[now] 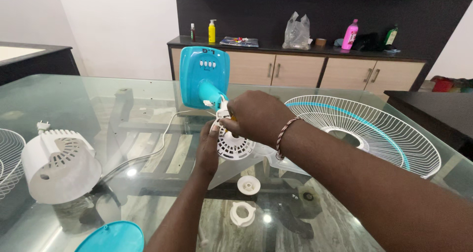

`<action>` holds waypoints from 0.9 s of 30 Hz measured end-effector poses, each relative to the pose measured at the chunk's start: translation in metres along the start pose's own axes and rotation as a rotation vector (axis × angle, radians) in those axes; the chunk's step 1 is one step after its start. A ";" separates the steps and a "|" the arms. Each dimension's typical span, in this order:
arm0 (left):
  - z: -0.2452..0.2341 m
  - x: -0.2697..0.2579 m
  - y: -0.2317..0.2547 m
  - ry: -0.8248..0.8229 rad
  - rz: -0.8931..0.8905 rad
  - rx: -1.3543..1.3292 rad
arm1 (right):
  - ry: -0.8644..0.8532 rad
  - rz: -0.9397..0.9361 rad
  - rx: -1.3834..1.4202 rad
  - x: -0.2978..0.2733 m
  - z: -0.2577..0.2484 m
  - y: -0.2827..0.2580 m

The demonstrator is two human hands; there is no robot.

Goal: The person uses a yellow screwdriver to loosen and remove screws from the white plastic rear housing of a disassembled electric fan. They repeatedly insert the screwdriver into screw slots, turn it, and remove screws, placing them on the glass table. The fan blades, front grille, and motor housing remain separate on the table throughout.

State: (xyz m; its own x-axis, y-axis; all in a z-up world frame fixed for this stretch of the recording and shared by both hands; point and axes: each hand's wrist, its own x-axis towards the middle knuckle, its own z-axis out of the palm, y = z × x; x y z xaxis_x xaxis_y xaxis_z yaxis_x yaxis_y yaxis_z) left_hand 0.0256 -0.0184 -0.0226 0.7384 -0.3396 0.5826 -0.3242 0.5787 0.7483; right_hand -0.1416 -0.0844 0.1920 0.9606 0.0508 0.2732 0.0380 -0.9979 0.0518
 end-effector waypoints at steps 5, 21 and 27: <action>-0.001 0.000 -0.002 -0.006 -0.002 -0.084 | 0.044 0.018 -0.077 -0.001 0.004 -0.002; 0.003 -0.002 0.003 0.014 0.021 0.036 | 0.083 -0.092 0.076 -0.002 -0.002 0.008; 0.003 -0.003 0.006 0.029 -0.053 0.021 | 0.098 -0.071 0.118 -0.007 0.004 0.013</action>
State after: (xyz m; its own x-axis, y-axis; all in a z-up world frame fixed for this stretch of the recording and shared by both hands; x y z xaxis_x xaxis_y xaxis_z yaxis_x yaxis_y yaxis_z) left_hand 0.0197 -0.0160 -0.0190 0.7717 -0.3479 0.5324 -0.2959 0.5446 0.7848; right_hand -0.1466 -0.0975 0.1871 0.9231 0.1192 0.3656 0.1425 -0.9891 -0.0373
